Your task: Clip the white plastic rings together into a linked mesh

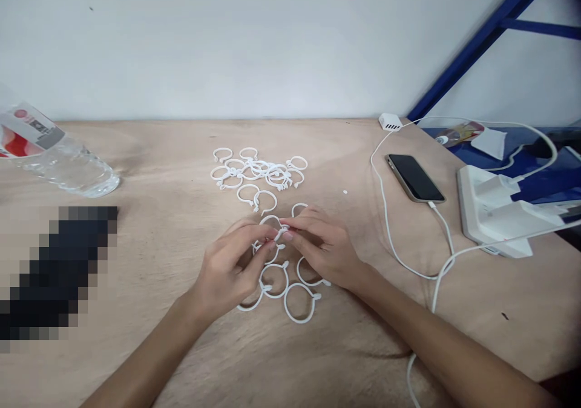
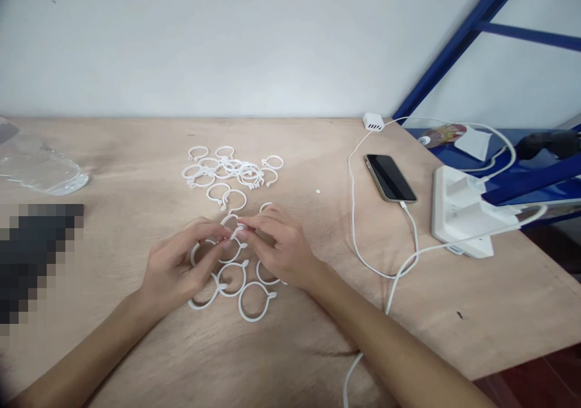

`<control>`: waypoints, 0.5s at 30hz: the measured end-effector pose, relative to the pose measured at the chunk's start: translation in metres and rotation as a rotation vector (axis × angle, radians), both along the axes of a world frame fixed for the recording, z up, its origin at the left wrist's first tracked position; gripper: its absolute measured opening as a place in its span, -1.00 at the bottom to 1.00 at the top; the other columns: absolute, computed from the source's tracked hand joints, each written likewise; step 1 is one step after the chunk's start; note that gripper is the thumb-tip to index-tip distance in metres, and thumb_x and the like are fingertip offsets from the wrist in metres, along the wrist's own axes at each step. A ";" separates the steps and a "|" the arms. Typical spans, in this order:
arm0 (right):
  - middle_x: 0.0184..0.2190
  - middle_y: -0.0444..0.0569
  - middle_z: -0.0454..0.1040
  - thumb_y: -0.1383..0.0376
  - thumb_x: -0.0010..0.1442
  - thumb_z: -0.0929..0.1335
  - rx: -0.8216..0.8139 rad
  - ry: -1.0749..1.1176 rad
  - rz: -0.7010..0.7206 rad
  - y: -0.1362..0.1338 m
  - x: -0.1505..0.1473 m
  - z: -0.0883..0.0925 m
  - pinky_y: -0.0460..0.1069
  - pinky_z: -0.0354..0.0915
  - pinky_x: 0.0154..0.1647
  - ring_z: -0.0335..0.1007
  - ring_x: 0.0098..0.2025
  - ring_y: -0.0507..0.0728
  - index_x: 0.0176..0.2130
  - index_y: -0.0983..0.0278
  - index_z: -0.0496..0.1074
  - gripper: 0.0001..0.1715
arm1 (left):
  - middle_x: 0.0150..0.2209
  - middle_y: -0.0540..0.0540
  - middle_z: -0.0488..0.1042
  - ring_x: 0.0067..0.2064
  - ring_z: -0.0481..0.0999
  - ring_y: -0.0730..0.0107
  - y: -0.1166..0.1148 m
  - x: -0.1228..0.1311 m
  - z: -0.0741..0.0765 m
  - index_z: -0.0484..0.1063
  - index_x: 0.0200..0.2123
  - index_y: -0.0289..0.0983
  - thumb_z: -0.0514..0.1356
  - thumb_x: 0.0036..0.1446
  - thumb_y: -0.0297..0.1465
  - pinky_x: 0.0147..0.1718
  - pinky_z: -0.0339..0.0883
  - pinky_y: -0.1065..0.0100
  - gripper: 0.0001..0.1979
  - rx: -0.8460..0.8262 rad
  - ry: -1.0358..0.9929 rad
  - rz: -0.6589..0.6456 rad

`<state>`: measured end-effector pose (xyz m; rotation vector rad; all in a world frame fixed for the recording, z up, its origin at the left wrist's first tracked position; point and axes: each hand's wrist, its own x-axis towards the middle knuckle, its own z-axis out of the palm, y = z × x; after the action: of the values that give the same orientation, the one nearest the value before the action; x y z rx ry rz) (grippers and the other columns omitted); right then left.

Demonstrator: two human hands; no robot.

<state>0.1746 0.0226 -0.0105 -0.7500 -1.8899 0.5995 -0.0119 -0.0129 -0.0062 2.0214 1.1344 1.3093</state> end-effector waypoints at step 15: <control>-0.43 -0.12 0.58 0.36 0.17 0.40 -0.169 0.130 -0.008 -0.005 -0.008 0.002 0.04 0.35 -0.22 0.40 -0.39 0.04 -0.18 0.15 0.59 -0.79 | -0.28 -0.06 0.52 -0.28 0.46 0.32 0.004 -0.003 0.001 0.46 -0.01 -0.20 0.35 0.00 -0.38 -0.23 0.32 0.34 -0.57 -0.141 -0.024 0.067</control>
<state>0.1670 0.0173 -0.0084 -0.8062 -1.7320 0.7912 -0.0145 -0.0093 -0.0054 1.8758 1.2567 1.2455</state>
